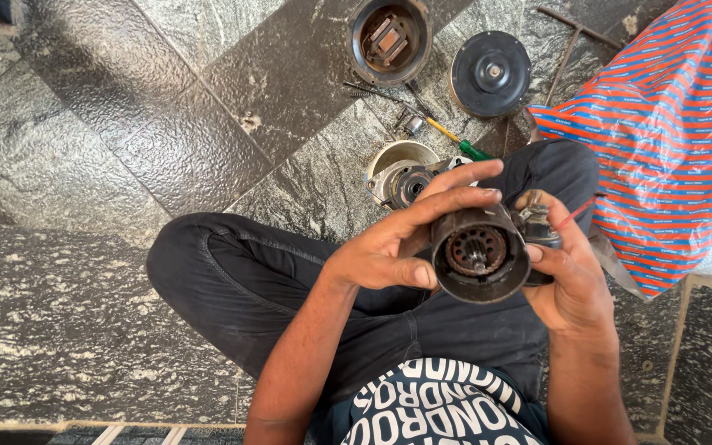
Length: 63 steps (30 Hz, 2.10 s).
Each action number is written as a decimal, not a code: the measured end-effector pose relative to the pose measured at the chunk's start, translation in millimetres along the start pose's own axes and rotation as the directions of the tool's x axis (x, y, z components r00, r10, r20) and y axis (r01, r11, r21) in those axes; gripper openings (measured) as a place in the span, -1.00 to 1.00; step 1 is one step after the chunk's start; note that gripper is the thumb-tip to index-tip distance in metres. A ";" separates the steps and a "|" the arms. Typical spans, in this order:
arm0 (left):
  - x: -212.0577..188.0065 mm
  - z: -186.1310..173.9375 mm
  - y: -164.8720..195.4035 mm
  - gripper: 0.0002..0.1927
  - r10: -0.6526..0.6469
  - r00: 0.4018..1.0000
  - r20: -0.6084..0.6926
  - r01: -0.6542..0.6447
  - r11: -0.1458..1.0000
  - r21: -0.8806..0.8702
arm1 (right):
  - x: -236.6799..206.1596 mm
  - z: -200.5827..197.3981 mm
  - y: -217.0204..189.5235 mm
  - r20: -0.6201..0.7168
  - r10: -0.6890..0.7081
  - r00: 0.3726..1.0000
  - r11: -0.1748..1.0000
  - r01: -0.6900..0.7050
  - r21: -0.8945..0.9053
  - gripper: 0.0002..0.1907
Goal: The person sits on the floor and assembles an electric motor by hand. They insert the rotor into the stator, fit the end caps, and tighten screws using a screwdriver. The person handles the motor housing, rotor, stator, and end caps, and uses a screwdriver to secure the assembly.
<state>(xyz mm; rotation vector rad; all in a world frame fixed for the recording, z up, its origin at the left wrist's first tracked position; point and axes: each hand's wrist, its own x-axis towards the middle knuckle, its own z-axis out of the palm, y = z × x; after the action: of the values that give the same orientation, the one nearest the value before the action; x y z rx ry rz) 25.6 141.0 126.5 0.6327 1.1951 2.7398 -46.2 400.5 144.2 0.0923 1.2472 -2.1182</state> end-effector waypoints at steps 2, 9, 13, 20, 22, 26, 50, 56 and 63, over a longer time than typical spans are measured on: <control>1.5 -2.8 -2.9 0.13 0.005 1.000 -0.026 -0.005 1.000 0.000 | 2.9 1.2 1.2 -0.025 -0.030 0.999 1.000 0.030 0.000 -0.33; -0.9 -16.0 -5.5 0.28 -0.045 0.973 -0.226 0.048 0.999 0.009 | 28.3 25.1 0.2 0.059 -0.137 0.989 0.987 0.142 -0.082 -0.35; -6.8 -21.3 3.4 0.29 -0.201 0.942 -0.268 0.151 0.969 -0.196 | 50.7 41.1 -11.0 0.164 -0.138 0.977 0.969 0.167 -0.182 -0.37; -10.0 -33.6 -4.1 0.23 0.011 0.938 -0.348 -0.055 0.992 -0.116 | 86.5 58.0 -25.9 0.223 -0.144 0.964 0.902 0.221 -0.370 -0.36; -12.6 -37.1 -8.6 0.23 0.057 0.930 -0.364 -0.087 0.994 -0.066 | 92.5 59.3 -31.9 0.247 -0.144 0.958 0.878 0.239 -0.415 -0.37; -8.4 -38.3 -15.7 0.31 0.026 0.920 -0.390 -0.114 0.972 -0.206 | 103.3 63.6 -39.2 0.284 -0.132 0.950 0.839 0.260 -0.477 -0.36; 17.2 -15.5 -10.7 0.08 0.232 0.790 -0.568 -0.008 0.929 0.369 | 127.2 45.6 -36.8 0.425 -0.200 0.883 0.680 0.437 -0.589 -0.24; 17.4 -10.9 -11.3 0.07 0.237 0.797 -0.555 0.060 0.884 0.464 | 126.0 34.6 -33.1 0.394 -0.174 0.902 0.718 0.391 -0.576 -0.27; 18.0 -11.6 -16.9 0.04 0.265 0.808 -0.526 0.125 0.795 0.593 | 124.0 25.0 -25.1 0.395 -0.178 0.901 0.769 0.378 -0.516 -0.31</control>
<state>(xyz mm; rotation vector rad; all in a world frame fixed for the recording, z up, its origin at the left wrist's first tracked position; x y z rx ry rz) 3.1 149.0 113.4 -0.2171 2.2828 2.6551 -150.1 325.4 129.8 -0.7360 1.7208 -1.7772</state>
